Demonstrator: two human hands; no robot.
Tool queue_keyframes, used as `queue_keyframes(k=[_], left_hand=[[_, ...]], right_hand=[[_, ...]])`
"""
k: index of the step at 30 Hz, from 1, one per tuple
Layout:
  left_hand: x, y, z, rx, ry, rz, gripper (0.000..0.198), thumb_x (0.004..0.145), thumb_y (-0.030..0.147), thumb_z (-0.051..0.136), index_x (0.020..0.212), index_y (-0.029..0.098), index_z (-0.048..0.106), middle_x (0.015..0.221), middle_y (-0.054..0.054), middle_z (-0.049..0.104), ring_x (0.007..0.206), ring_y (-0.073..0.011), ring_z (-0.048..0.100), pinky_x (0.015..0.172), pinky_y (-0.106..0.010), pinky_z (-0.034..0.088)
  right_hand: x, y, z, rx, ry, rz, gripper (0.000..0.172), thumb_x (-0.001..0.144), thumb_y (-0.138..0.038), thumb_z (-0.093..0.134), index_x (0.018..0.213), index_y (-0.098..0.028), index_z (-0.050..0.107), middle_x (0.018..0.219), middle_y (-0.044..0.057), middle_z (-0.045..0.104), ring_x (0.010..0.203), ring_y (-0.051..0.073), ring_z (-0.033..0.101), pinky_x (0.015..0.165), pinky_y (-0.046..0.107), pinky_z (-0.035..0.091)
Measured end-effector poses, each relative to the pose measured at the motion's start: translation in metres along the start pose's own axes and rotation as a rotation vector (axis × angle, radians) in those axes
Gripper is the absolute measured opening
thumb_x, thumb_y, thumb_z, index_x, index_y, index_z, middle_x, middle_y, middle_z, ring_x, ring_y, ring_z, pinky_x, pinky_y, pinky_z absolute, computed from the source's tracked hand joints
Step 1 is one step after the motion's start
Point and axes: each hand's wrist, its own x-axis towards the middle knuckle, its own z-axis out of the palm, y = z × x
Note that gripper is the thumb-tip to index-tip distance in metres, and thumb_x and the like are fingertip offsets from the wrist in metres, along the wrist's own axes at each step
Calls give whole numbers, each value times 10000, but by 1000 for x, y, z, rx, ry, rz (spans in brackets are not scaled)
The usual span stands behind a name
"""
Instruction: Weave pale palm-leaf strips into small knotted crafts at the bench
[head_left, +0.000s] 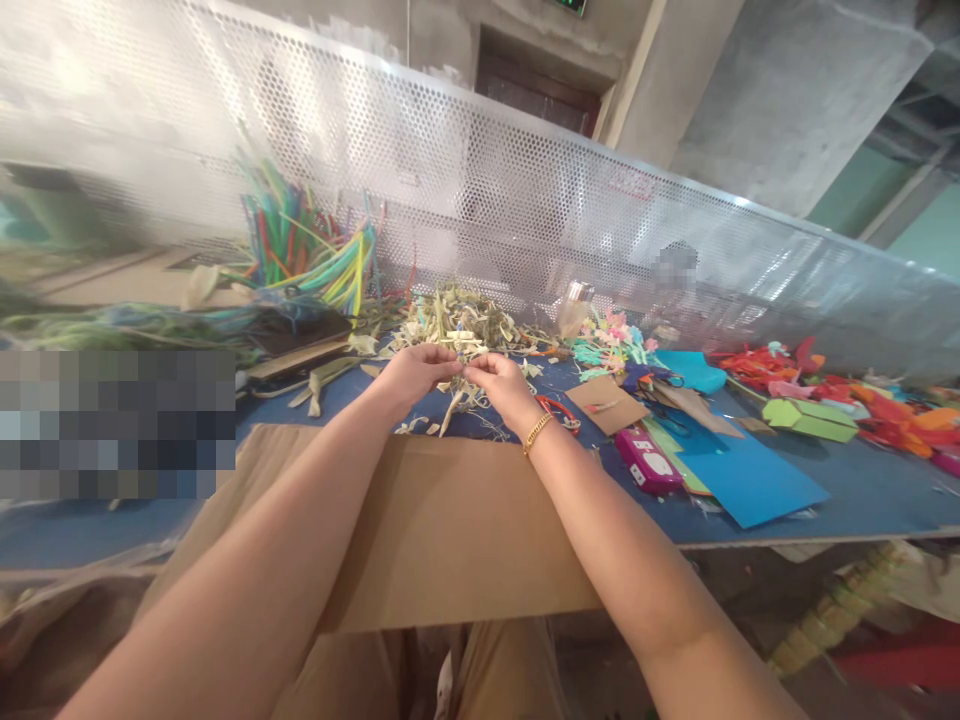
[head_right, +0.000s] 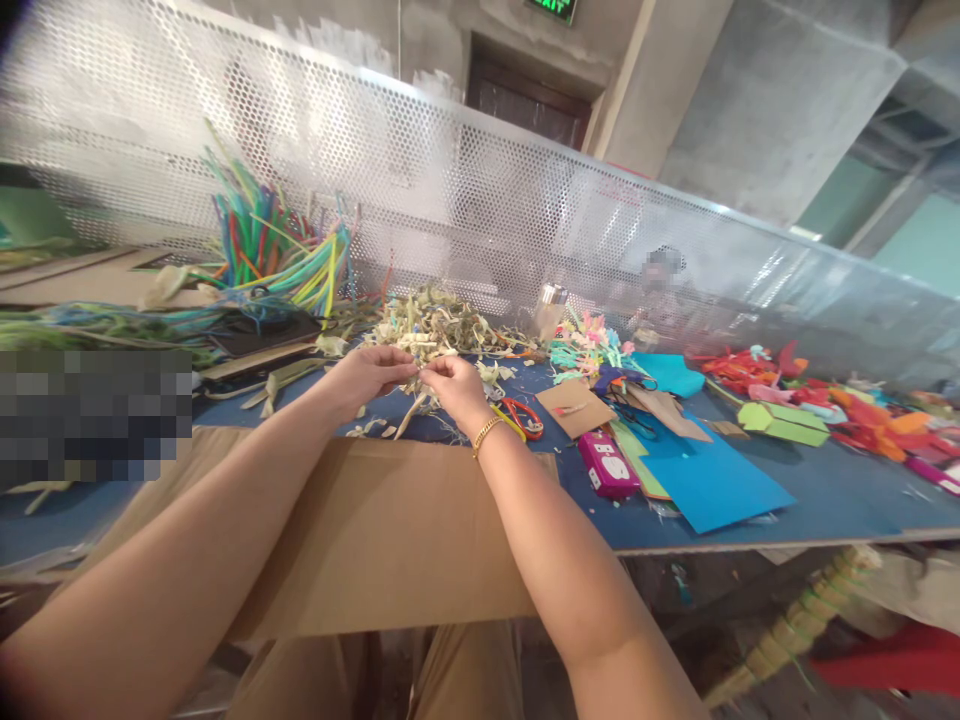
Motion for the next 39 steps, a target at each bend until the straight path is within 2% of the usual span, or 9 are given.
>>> queue_keyframes(k=[5,10,22,26,30,39], left_hand=[[0,1,0,12,-4,0,278,518,334,773,672,178,603,538,36,502,491,-79,374,484,-240,249],[-1,0,0,-16,-8,-14,306,500,329,781,703,170,616,572,25,540,494,-75,393,494,-236,265],[0,-1,0,-28,11,-54,305,522,284,738,782,158,640,632,12,567,558,-89,452,543,-228,331],[0,0,1,-18,-5,-70,275,533,283,729,756,157,631,608,23,541,535,-80,430,528,-225,308],[2,-1,0,-4,-31,-49,237,548,294,724,701,159,601,580,26,511,510,-75,398,499,-225,270],[1,0,-1,-4,-16,-47,228,606,350,685,657,159,572,548,16,481,484,-78,367,475,-223,258]], right_hand=[[-1,-3,0,-18,56,24,112,652,-280,637,653,-183,581,593,-43,531,578,94,446,576,236,362],[0,-3,-1,16,88,29,109,641,-285,625,639,-183,586,594,-43,519,582,93,443,596,238,371],[1,-2,0,72,6,82,142,630,-307,612,620,-172,569,553,-47,510,559,87,412,576,236,324],[1,-2,0,80,2,98,123,635,-287,604,625,-169,569,554,-47,528,548,84,410,566,232,316],[2,-1,0,58,-3,102,107,661,-275,599,639,-173,574,569,-43,551,556,88,443,582,231,341],[3,4,-1,17,-106,50,153,701,-312,630,671,-165,601,623,-11,607,606,100,522,635,233,409]])
